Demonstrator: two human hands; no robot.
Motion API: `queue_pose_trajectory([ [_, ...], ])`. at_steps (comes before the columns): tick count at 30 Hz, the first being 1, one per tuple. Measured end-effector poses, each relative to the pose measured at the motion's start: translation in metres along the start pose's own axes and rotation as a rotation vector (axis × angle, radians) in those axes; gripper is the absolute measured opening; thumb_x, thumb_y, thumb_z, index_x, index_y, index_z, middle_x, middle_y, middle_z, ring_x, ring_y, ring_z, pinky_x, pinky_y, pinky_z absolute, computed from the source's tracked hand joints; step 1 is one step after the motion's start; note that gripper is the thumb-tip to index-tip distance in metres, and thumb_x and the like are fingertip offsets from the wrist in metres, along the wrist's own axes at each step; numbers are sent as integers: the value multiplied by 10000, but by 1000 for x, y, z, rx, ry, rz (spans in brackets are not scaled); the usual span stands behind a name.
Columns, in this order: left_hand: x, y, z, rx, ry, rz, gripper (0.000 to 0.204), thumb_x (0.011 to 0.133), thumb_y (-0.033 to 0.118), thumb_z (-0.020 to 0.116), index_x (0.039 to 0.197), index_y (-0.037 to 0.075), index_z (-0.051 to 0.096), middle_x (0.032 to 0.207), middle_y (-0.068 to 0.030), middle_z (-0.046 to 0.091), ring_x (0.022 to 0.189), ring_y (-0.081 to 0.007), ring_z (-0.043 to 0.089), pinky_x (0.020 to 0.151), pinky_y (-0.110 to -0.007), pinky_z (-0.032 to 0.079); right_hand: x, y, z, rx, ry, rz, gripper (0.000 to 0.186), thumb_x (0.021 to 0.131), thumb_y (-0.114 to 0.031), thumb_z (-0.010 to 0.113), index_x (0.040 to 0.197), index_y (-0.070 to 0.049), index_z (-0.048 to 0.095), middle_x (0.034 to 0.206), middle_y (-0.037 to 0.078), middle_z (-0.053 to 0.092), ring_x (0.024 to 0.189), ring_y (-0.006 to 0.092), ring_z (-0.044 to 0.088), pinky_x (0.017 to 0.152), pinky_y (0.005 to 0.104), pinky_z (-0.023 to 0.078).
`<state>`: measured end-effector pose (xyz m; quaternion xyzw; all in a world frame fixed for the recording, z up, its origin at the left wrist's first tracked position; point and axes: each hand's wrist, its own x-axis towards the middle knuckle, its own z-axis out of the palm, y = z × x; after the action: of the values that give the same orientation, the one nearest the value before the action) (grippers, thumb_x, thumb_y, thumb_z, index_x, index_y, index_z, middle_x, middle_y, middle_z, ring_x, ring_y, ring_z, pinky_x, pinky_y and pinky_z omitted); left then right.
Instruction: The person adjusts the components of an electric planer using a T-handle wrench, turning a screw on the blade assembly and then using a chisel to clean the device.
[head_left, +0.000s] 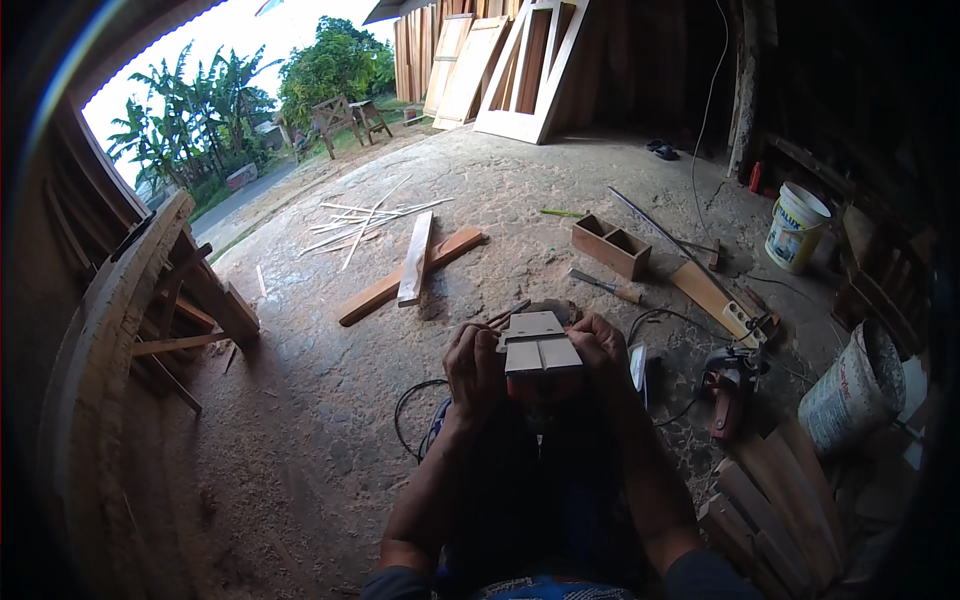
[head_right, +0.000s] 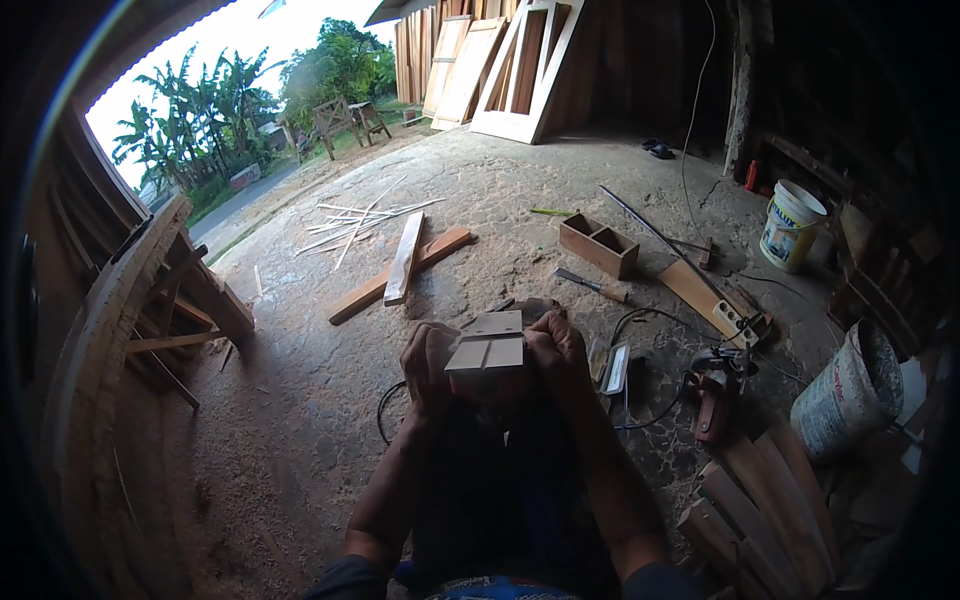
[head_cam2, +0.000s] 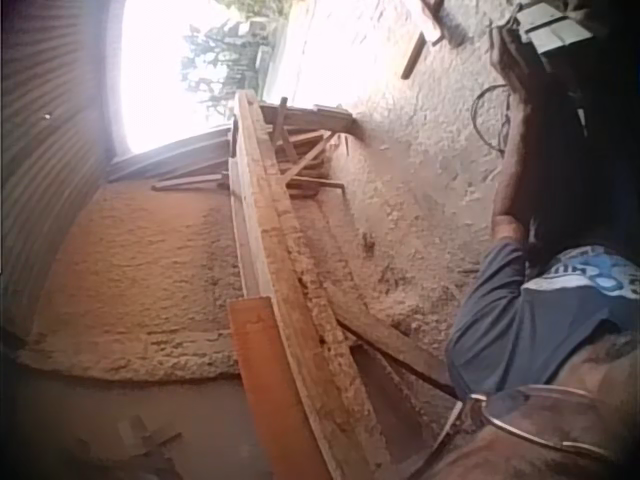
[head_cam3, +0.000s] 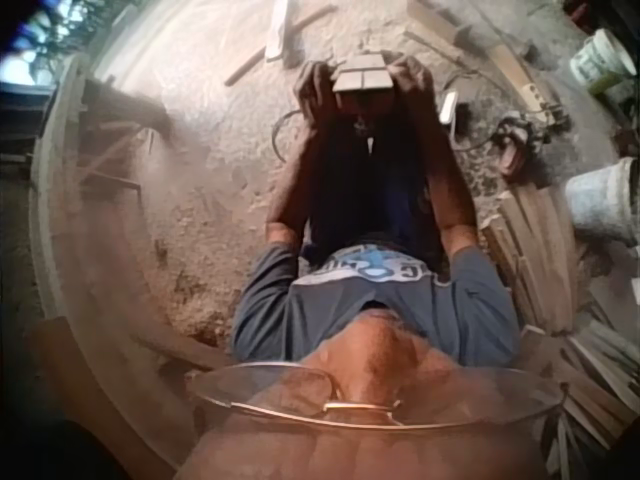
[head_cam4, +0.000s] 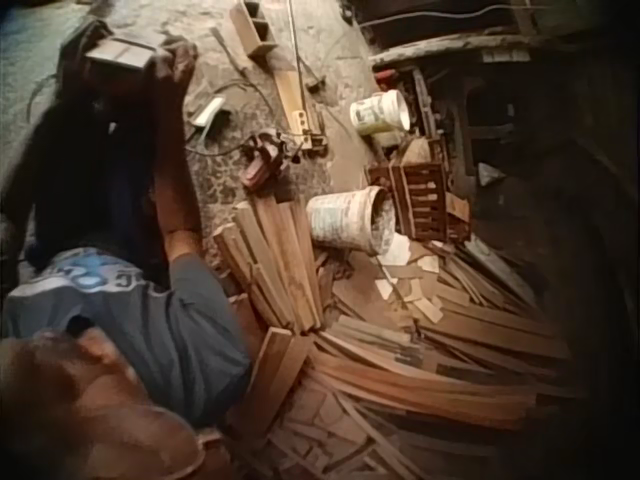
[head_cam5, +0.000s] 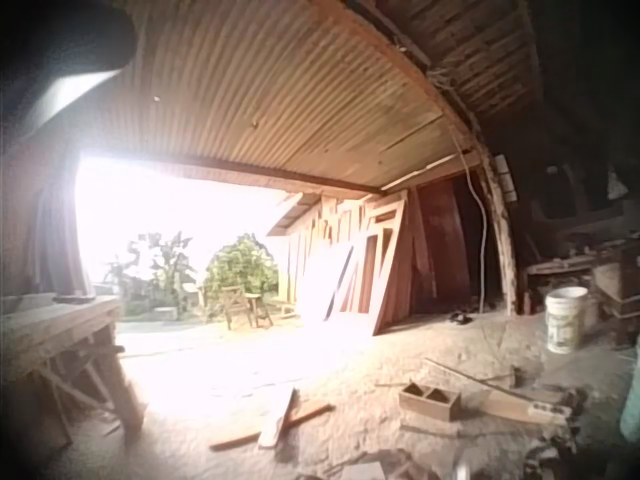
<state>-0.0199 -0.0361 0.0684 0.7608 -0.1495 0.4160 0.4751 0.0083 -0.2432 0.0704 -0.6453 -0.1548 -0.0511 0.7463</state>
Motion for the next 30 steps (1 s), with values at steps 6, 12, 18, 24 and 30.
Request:
queue_pose_trajectory([
  [6,1,8,0,-29,5,-29,282,998,147,440,862,-25,616,860,-191,625,819,-367,632,750,-437,496,1,3,-2,11,-6,-5,135,937,-157,593,841,-64,593,802,0,625,762,42,536,724,237,463],
  [12,2,10,0,-9,-1,-48,283,999,136,427,861,-23,616,864,-195,627,821,-373,629,750,-445,496,2,8,-4,27,-13,-3,125,936,-149,592,848,-61,601,798,-1,626,758,41,539,718,242,469],
  [18,2,9,-1,-7,-6,-47,258,985,118,434,856,-28,602,860,-194,622,821,-376,626,746,-450,496,3,8,-3,15,-19,-29,132,936,-153,593,846,-57,602,789,-3,626,750,40,539,704,243,470],
  [24,2,8,0,15,1,11,217,965,103,456,855,-24,594,851,-189,614,819,-378,620,736,-450,497,3,8,-4,12,-16,-42,127,933,-147,592,845,-56,602,793,-4,627,748,41,538,705,240,466],
  [30,1,5,0,49,-1,26,197,956,101,469,856,-13,595,847,-186,612,810,-379,620,725,-452,497,4,11,-4,17,-17,-47,119,933,-145,597,851,-59,602,800,-2,626,750,38,534,706,232,462],
])
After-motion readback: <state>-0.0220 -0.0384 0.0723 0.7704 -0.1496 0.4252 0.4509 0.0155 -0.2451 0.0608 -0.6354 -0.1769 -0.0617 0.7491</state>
